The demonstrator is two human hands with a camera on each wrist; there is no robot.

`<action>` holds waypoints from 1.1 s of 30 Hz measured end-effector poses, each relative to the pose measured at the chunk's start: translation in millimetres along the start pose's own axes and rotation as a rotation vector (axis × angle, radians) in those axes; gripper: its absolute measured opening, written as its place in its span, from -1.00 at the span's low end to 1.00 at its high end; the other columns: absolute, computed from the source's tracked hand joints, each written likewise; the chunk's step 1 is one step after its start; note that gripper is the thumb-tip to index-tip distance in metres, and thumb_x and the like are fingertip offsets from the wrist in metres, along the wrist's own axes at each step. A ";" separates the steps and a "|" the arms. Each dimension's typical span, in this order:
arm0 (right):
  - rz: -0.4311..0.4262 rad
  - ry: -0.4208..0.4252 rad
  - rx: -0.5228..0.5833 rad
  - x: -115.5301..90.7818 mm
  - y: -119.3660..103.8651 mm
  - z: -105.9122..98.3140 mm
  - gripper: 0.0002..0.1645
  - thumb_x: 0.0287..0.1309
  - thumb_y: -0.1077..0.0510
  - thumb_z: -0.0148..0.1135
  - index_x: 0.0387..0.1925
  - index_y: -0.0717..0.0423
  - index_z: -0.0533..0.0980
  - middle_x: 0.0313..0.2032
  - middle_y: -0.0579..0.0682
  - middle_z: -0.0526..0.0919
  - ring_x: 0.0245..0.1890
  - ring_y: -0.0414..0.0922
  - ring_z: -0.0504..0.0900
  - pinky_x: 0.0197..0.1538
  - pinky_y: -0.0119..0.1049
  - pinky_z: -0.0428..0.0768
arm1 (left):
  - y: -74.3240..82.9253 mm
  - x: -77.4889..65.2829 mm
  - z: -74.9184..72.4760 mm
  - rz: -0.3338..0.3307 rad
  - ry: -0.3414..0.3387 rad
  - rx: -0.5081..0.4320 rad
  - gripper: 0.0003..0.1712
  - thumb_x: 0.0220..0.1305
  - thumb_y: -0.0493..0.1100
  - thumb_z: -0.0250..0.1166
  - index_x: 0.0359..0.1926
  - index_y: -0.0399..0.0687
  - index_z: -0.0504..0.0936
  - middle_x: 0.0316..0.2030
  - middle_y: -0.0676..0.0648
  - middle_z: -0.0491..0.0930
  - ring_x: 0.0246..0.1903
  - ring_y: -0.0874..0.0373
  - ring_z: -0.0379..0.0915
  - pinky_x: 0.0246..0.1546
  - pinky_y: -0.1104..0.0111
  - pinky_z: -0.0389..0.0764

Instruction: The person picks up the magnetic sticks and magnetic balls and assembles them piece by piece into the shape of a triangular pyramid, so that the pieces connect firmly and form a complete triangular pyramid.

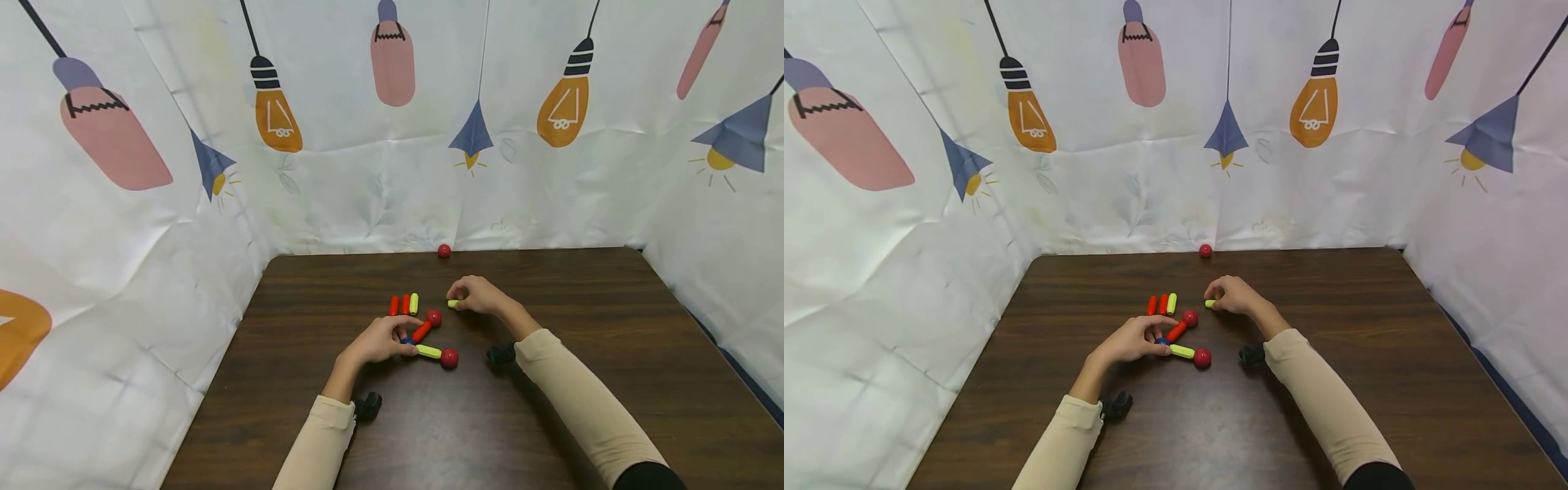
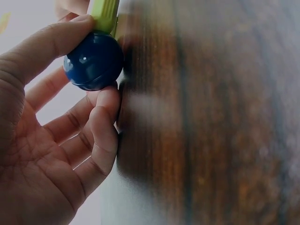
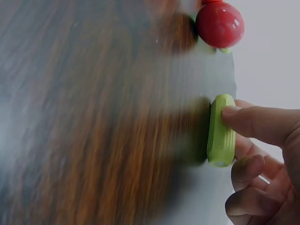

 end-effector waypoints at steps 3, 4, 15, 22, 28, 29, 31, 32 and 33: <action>0.017 0.010 0.014 -4.2 6.4 -1.4 -0.78 0.24 0.21 0.39 -0.07 0.02 0.70 -0.38 -0.03 0.60 -0.37 -0.13 0.47 -0.25 -0.27 0.43 | 0.4 -0.5 0.0 -0.003 0.002 0.006 -0.42 0.21 0.01 0.52 0.25 0.23 0.61 -0.31 0.01 0.57 -0.45 0.17 0.45 -0.41 0.37 0.50; 0.022 0.013 0.018 -6.0 8.4 -1.6 -0.78 0.24 0.19 0.40 -0.07 0.01 0.69 -0.40 -0.05 0.60 -0.39 -0.14 0.47 -0.27 -0.27 0.43 | 0.5 -0.7 0.1 -0.003 0.003 0.007 -0.42 0.21 0.01 0.52 0.25 0.23 0.61 -0.31 0.02 0.57 -0.45 0.17 0.45 -0.40 0.37 0.50; 0.040 -0.055 0.148 -23.2 22.8 -6.5 -0.62 0.28 0.16 0.39 0.12 0.08 0.62 -0.40 -0.03 0.62 -0.55 -0.13 0.55 -0.45 -0.26 0.58 | 1.1 -1.8 0.4 -0.001 0.008 0.010 -0.42 0.21 0.01 0.52 0.25 0.22 0.61 -0.30 0.01 0.57 -0.46 0.20 0.43 -0.41 0.39 0.49; 0.036 -0.095 0.193 -26.9 25.8 -6.1 -0.60 0.31 0.17 0.36 0.16 0.08 0.60 -0.36 0.01 0.59 -0.53 -0.11 0.59 -0.47 -0.24 0.62 | 1.8 -1.3 0.1 0.008 0.009 0.010 -0.43 0.22 0.00 0.51 0.25 0.21 0.61 -0.32 0.02 0.57 -0.46 0.20 0.42 -0.41 0.40 0.49; -0.003 -0.102 0.250 -28.1 25.9 -3.5 -0.62 0.36 0.20 0.27 0.18 0.10 0.58 -0.33 0.03 0.59 -0.51 -0.09 0.62 -0.49 -0.24 0.63 | 1.3 -1.3 1.1 0.007 0.009 0.013 -0.43 0.22 0.00 0.51 0.26 0.21 0.61 -0.32 0.03 0.56 -0.47 0.20 0.42 -0.41 0.40 0.48; -0.010 -0.104 0.269 -28.4 25.5 -2.4 -0.62 0.36 0.20 0.26 0.18 0.09 0.58 -0.32 0.04 0.60 -0.51 -0.08 0.63 -0.49 -0.24 0.62 | 1.2 -1.3 1.1 0.006 0.009 0.013 -0.43 0.22 0.00 0.51 0.26 0.21 0.61 -0.32 0.03 0.56 -0.47 0.20 0.42 -0.41 0.40 0.48; -0.021 -0.109 0.311 -28.7 25.0 0.5 -0.62 0.36 0.20 0.26 0.18 0.09 0.58 -0.31 0.05 0.61 -0.51 -0.08 0.64 -0.51 -0.23 0.63 | 0.9 -1.3 1.0 0.007 0.010 0.013 -0.43 0.22 0.00 0.51 0.26 0.21 0.61 -0.32 0.03 0.56 -0.47 0.20 0.42 -0.42 0.40 0.47; -0.025 -0.113 0.334 -28.9 24.9 2.3 -0.62 0.37 0.20 0.25 0.19 0.09 0.57 -0.30 0.05 0.62 -0.51 -0.08 0.64 -0.51 -0.23 0.63 | 1.0 -1.4 0.9 0.008 0.011 0.013 -0.43 0.22 0.00 0.51 0.26 0.20 0.61 -0.32 0.03 0.56 -0.47 0.20 0.42 -0.42 0.40 0.48; -0.027 -0.116 0.359 -29.2 24.7 4.3 -0.62 0.37 0.19 0.26 0.19 0.10 0.57 -0.30 0.06 0.62 -0.51 -0.09 0.64 -0.51 -0.23 0.64 | 1.1 -1.4 0.8 0.009 0.011 0.013 -0.43 0.22 0.00 0.51 0.26 0.21 0.61 -0.32 0.03 0.56 -0.47 0.20 0.42 -0.42 0.40 0.48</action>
Point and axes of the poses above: each hand's wrist, its own x-axis towards the middle knuckle, its own z-axis out of the palm, y = z × x, the point moved 1 cm from there along x, towards the middle knuckle
